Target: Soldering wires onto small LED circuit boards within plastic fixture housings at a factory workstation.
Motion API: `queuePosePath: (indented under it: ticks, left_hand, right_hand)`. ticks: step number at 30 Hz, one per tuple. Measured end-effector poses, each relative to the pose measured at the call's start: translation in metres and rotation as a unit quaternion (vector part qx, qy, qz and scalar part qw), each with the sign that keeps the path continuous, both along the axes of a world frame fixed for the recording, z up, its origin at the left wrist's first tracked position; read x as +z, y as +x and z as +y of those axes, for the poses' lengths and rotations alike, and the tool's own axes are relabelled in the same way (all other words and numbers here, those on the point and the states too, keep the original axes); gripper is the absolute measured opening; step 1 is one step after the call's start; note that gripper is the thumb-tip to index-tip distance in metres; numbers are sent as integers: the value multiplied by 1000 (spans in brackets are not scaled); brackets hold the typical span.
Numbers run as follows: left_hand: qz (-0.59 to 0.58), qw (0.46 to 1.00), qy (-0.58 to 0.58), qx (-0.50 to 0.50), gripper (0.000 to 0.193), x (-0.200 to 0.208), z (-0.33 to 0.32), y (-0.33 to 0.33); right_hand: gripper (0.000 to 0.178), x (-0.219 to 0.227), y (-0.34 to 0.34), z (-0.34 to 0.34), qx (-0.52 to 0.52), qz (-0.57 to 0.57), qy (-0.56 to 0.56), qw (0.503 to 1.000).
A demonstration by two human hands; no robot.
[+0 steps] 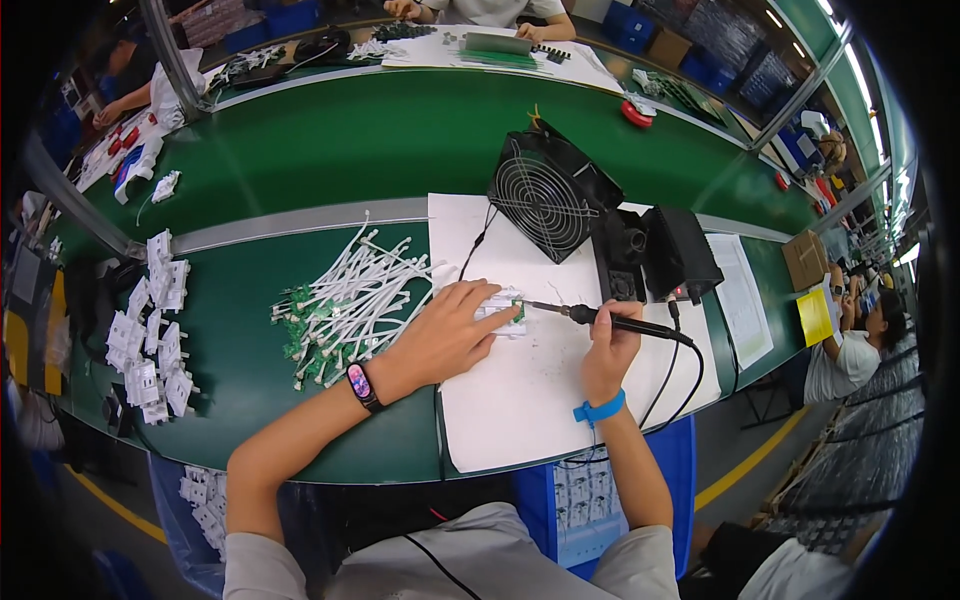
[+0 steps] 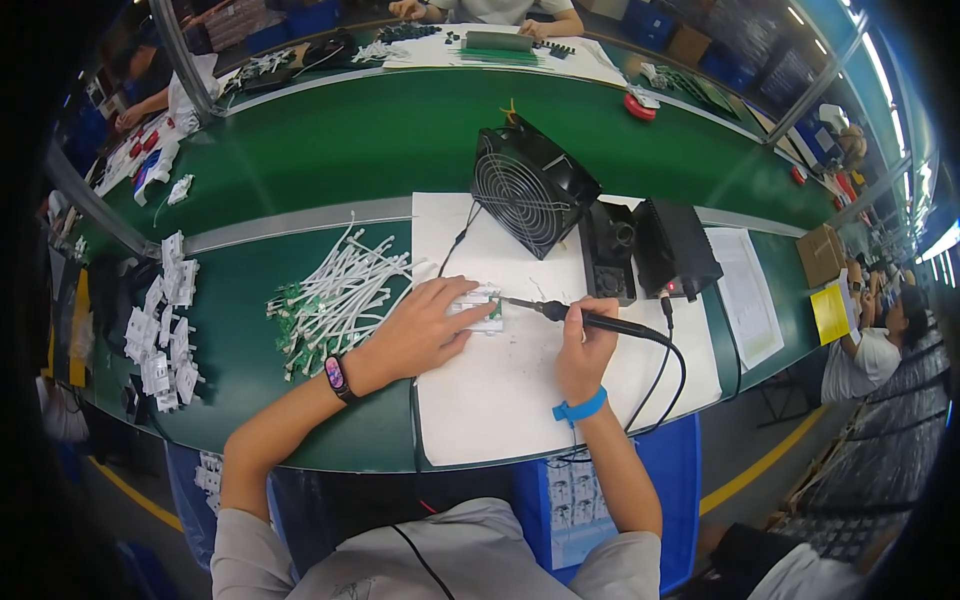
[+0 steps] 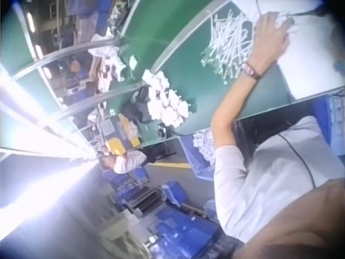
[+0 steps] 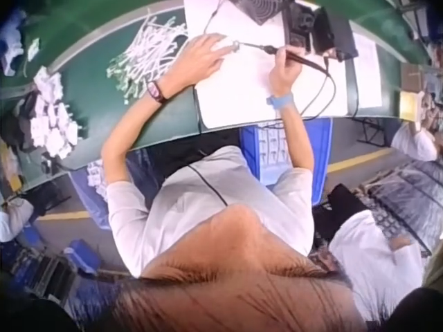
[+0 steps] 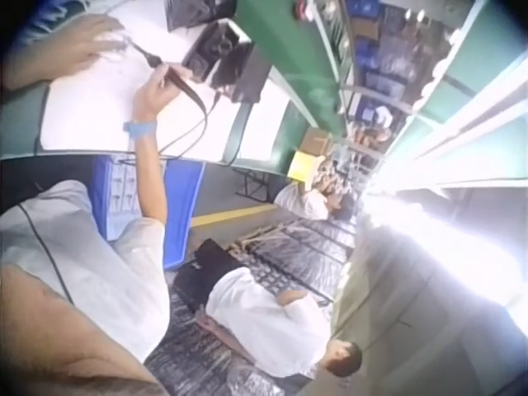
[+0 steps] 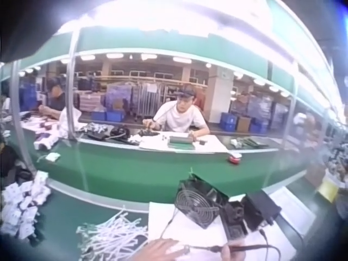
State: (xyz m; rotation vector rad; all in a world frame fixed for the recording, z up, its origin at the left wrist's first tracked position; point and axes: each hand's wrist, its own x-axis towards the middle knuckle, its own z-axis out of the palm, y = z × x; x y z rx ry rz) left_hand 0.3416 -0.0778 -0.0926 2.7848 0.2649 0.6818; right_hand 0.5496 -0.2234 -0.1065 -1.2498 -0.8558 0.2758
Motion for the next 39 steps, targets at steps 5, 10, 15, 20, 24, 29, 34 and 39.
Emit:
queuePosePath:
  ticks: [5, 10, 15, 20, 24, 29, 34, 39]
  left_hand:
    - [1, 1000, -6, 3, 48, 1, 0, 0]
    - [8, 1000, -14, 3, 48, 3, 1, 0]
    - [7, 1000, -9, 2, 45, 7, -1, 0]
    - [13, 1000, -4, -15, 44, 6, 4, -1]
    - [43, 998, -33, -24, 46, 10, 13, -4]
    - [57, 997, -36, -20, 45, 15, 15, -4]
    - [63, 997, -34, -19, 45, 15, 14, -1]
    - [54, 997, -45, -21, 46, 14, 14, -1]
  right_hand:
    - [10, 2, 0, -1, 17, -4, -13, 1000]
    - [12, 8, -5, 1, 2, -46, -26, 999]
    - [13, 5, -9, -4, -31, -120, -15, 992]
    - [11, 6, -6, -18, -24, -74, -6, 997]
    - [13, 5, -6, -23, 9, -29, -12, 999]
    - [14, 5, -6, -22, 72, -13, -5, 997]
    - [14, 5, -5, -21, 76, -17, -9, 997]
    - [13, 7, -5, -19, 72, -29, -28, 997]
